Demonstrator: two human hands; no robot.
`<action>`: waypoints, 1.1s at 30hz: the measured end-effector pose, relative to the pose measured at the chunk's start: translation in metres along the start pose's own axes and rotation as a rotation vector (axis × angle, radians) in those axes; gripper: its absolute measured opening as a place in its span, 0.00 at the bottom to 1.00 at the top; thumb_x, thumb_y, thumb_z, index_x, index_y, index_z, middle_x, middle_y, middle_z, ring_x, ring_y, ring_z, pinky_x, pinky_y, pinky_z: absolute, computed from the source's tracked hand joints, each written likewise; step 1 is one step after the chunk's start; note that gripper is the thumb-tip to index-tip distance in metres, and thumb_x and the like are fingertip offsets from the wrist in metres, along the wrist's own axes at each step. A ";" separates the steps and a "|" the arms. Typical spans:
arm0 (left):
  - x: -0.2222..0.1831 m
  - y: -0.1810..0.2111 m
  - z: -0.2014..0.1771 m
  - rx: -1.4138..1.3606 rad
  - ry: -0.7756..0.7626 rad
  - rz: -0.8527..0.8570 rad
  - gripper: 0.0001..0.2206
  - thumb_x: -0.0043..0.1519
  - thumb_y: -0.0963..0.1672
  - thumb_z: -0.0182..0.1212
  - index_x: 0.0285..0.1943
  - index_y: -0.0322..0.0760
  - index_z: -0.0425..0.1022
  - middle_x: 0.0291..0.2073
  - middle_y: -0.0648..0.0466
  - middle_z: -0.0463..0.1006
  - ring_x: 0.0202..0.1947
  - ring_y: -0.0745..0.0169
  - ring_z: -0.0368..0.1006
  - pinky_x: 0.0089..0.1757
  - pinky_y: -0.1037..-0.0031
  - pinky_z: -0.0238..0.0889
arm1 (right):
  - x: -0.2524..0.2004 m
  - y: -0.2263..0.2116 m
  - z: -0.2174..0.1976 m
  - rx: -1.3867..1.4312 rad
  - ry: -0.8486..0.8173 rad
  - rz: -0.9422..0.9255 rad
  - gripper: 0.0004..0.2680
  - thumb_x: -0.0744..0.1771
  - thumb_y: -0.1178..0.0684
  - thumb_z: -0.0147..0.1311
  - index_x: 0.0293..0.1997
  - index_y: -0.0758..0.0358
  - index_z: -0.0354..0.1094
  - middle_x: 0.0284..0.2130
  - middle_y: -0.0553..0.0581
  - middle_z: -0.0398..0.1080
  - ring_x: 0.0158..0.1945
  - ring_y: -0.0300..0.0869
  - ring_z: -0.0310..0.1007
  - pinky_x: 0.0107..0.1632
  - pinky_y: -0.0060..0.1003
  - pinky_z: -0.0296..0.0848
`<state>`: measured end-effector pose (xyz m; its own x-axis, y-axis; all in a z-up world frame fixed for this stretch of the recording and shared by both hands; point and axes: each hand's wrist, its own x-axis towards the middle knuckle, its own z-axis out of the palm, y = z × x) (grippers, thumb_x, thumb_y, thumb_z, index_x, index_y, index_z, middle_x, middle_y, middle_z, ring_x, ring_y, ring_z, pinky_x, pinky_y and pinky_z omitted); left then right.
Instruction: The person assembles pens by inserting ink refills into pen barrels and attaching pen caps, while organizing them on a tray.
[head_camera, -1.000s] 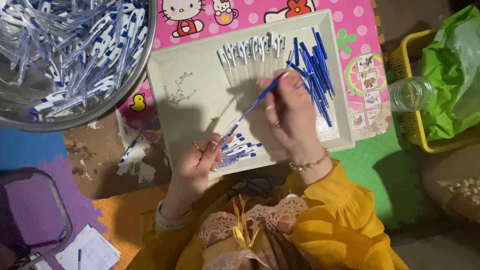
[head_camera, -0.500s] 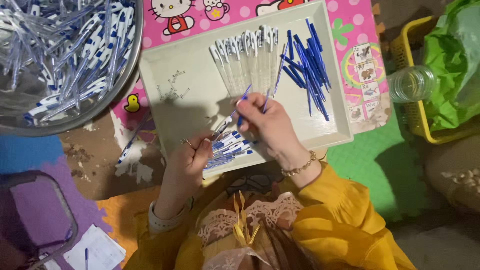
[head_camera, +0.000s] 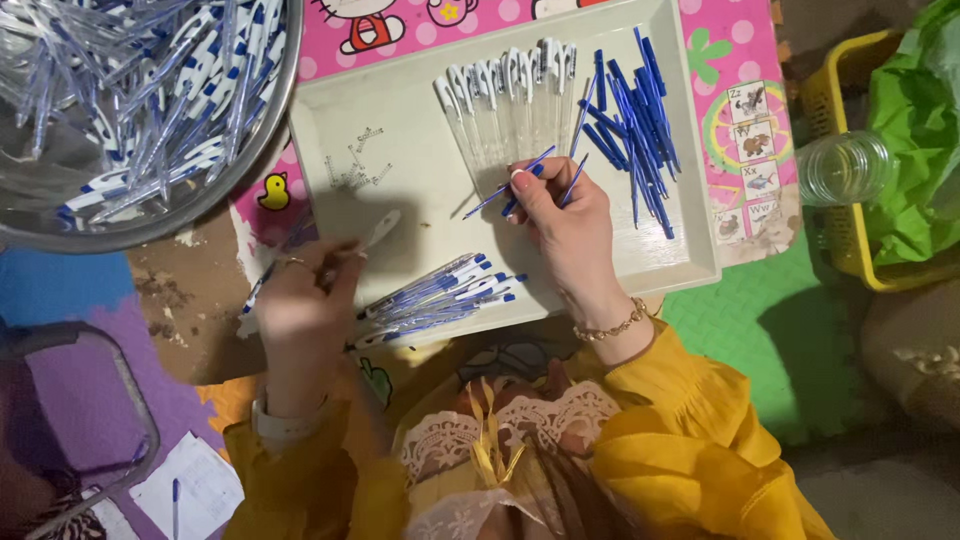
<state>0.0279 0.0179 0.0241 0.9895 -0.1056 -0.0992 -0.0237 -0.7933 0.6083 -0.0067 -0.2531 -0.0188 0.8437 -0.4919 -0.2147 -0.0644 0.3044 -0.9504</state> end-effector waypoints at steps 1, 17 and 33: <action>0.000 -0.003 0.002 0.000 -0.004 -0.001 0.07 0.67 0.45 0.70 0.53 0.48 0.86 0.33 0.52 0.85 0.35 0.54 0.81 0.37 0.68 0.72 | -0.002 -0.003 0.001 -0.001 0.002 0.003 0.07 0.70 0.51 0.64 0.43 0.64 0.74 0.25 0.56 0.73 0.26 0.38 0.78 0.17 0.20 0.63; 0.025 0.026 0.055 0.381 -0.127 -0.053 0.15 0.70 0.61 0.56 0.51 0.64 0.83 0.45 0.59 0.81 0.41 0.52 0.83 0.42 0.60 0.76 | -0.008 -0.008 -0.007 0.091 0.102 -0.086 0.06 0.70 0.52 0.63 0.39 0.58 0.69 0.29 0.52 0.76 0.28 0.35 0.77 0.32 0.25 0.74; 0.052 0.094 0.057 0.230 0.038 0.418 0.23 0.71 0.51 0.50 0.69 0.37 0.77 0.44 0.44 0.77 0.40 0.49 0.80 0.28 0.65 0.74 | 0.074 -0.026 -0.137 -1.416 0.240 -0.597 0.12 0.69 0.44 0.69 0.55 0.58 0.81 0.34 0.62 0.71 0.35 0.63 0.77 0.40 0.53 0.77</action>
<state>0.0691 -0.0964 0.0316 0.8929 -0.4251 0.1480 -0.4472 -0.8003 0.3993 -0.0160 -0.4090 -0.0409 0.8364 -0.4132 0.3602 -0.3117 -0.8991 -0.3075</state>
